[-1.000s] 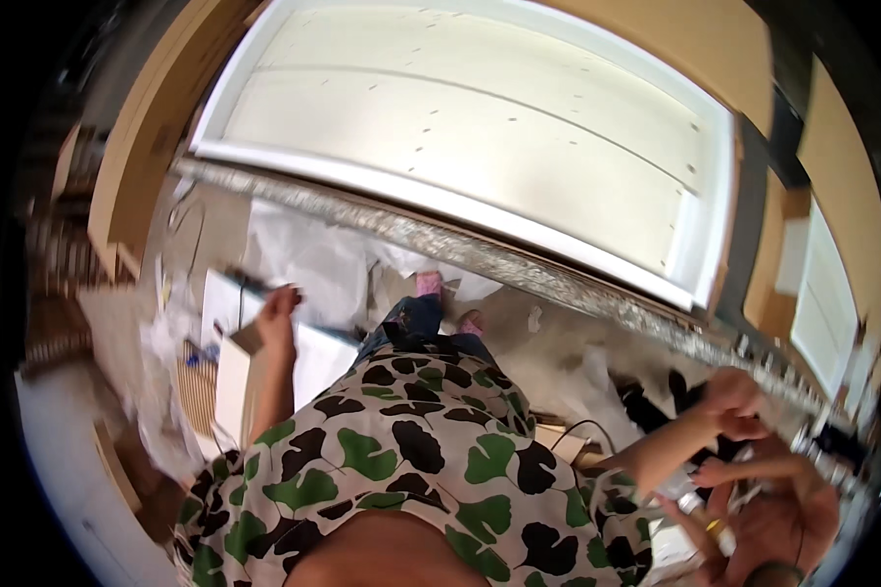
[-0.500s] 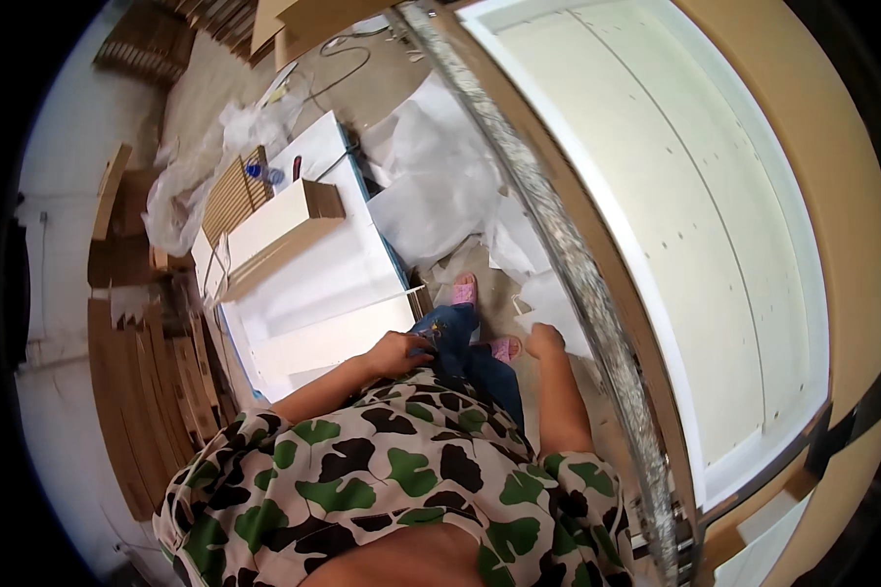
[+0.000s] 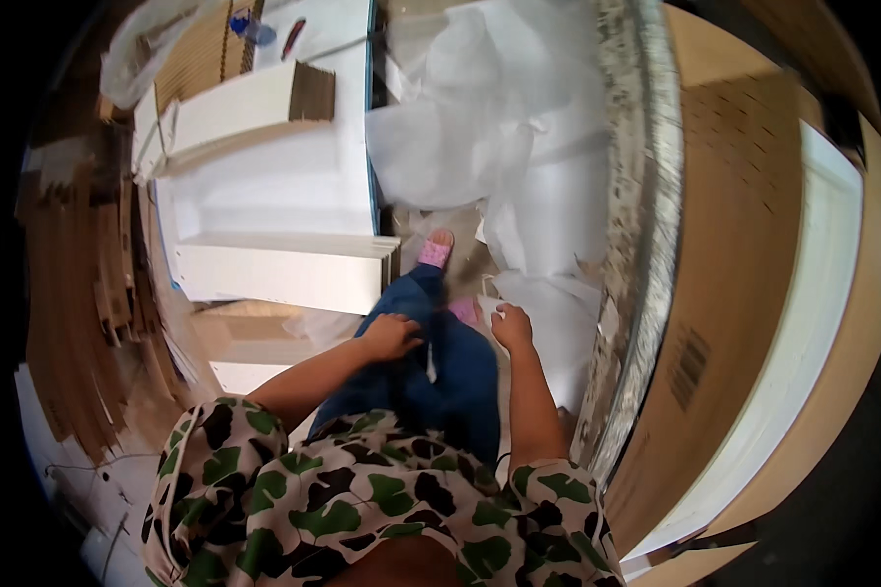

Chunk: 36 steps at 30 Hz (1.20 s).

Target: The person packs white furniture panels into cardboard boxes lined with foam, then stacks the boxes on a conveyor belt.

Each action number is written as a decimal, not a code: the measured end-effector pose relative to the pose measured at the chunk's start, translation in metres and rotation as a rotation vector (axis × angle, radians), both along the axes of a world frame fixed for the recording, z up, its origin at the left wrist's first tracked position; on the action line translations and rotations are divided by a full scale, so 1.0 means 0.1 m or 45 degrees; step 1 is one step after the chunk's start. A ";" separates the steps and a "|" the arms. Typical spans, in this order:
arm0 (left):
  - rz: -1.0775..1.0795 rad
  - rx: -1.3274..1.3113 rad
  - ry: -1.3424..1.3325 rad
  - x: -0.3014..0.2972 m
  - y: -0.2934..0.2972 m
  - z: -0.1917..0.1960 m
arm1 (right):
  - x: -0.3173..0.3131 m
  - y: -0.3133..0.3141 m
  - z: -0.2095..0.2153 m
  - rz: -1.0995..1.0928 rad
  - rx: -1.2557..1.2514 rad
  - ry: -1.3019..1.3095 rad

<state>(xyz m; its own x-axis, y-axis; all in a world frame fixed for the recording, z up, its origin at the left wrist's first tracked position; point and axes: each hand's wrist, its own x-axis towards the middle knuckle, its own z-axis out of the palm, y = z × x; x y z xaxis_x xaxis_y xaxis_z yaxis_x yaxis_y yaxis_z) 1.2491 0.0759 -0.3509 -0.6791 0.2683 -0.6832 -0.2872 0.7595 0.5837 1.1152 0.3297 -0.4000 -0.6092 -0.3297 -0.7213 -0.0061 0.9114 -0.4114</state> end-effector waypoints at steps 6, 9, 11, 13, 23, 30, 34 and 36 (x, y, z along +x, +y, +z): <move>0.300 -0.151 0.017 0.73 0.30 -0.51 | -0.43 0.08 -1.30 0.088 0.431 0.100; 0.372 -0.109 -0.122 0.71 0.38 -0.64 | -0.59 0.30 -2.12 0.195 0.667 0.115; 0.424 -0.106 -0.131 0.75 0.40 -0.74 | -0.66 0.39 -2.61 0.238 0.743 0.158; 0.474 -0.100 -0.139 0.81 0.43 -0.81 | -0.74 0.48 -3.01 0.200 0.783 0.284; 0.526 -0.058 -0.136 0.74 0.44 -0.92 | -1.09 1.00 -3.83 0.155 0.468 0.148; 0.508 -0.056 -0.104 0.67 0.38 -0.89 | -1.44 1.08 -3.27 -0.602 0.270 -0.545; 0.544 -0.040 -0.055 0.68 0.35 -0.88 | -1.67 1.03 -2.93 -0.571 0.289 -0.525; 0.557 -0.033 -0.026 0.69 0.36 -0.88 | -1.73 1.02 -2.81 -0.576 0.290 -0.454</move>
<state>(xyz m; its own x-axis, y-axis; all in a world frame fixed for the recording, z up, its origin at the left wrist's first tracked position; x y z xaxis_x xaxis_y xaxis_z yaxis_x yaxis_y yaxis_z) 1.3178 0.1117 -0.4386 -0.7111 -0.0590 -0.7006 -0.5966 0.5779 0.5569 0.9418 0.4319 -0.6814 -0.3608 0.0910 -0.9282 0.5034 0.8568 -0.1117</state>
